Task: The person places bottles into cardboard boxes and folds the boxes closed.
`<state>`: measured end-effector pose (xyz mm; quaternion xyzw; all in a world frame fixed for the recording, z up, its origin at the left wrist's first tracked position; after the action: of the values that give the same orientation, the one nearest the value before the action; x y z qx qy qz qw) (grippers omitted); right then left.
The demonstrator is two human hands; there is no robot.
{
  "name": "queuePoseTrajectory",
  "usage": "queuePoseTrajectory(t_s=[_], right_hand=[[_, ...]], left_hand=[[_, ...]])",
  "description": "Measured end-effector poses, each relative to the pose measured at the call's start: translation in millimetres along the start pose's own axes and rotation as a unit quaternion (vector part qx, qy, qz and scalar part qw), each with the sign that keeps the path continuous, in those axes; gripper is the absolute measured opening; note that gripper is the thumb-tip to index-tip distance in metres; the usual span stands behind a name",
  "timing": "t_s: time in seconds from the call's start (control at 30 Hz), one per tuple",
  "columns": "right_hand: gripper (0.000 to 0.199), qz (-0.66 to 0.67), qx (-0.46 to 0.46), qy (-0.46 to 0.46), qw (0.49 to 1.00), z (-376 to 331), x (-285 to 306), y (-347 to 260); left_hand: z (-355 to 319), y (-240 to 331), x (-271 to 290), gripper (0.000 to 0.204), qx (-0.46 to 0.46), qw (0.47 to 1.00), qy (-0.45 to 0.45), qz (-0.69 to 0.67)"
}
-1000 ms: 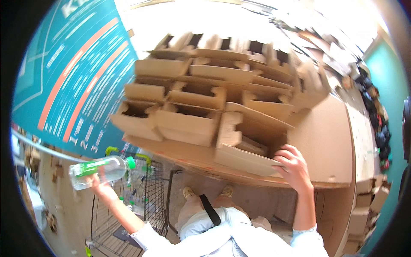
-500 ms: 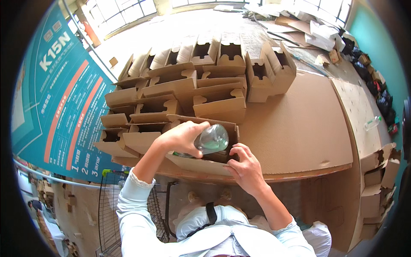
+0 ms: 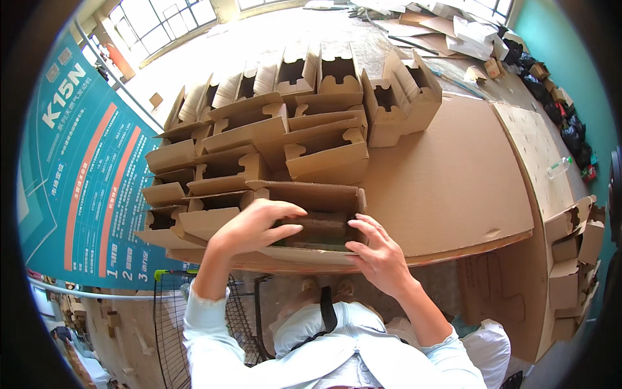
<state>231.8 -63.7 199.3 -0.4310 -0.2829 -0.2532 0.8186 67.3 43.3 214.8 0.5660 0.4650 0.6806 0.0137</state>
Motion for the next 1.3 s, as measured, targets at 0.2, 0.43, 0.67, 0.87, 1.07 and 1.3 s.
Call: queuePoseTrajectory(t_s=[0.2,0.43,0.67,0.87,1.07,1.3], right_hand=[[0.075,0.153,-0.136,0.108,0.973,-17.8,-6.7,22.2],[0.049,0.095,-0.144,0.056,0.983,-3.2,-21.0,25.2],[0.057,0.145,-0.138,0.035,0.979,-10.0,-20.9,13.5],[0.055,0.198,-0.154,0.101,0.963,-16.3,-31.1,17.9],[0.046,0.23,-0.271,0.075,0.932,-21.6,-43.9,39.4],[0.089,-0.115,-0.193,0.132,0.965,14.1,-15.8,28.1]], left_hand=[[-117.7,-49.4,42.3,0.076,0.09,0.937,0.331,-0.068],[-91.7,-92.6,-31.6,0.039,0.06,0.958,0.208,-0.188],[-73.8,-68.8,4.5,0.04,-0.003,0.982,0.158,-0.1],[6.7,-41.5,22.7,0.032,-0.135,0.986,0.096,-0.03],[25.1,-57.2,14.1,0.023,-0.085,0.99,0.087,-0.073],[-14.2,-60.1,29.4,0.054,-0.047,0.99,0.125,0.038]])
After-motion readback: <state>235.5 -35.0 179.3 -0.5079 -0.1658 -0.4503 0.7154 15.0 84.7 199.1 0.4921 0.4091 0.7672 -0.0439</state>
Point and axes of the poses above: each hand's wrist, its own z-axis towards the middle knuckle, its own x-axis out of the back of the hand, y = z × x, the point moved 9 cm from there along z, towards the middle knuckle, and after that the axes turned 2 degrees about z, right-handed, at the moved point
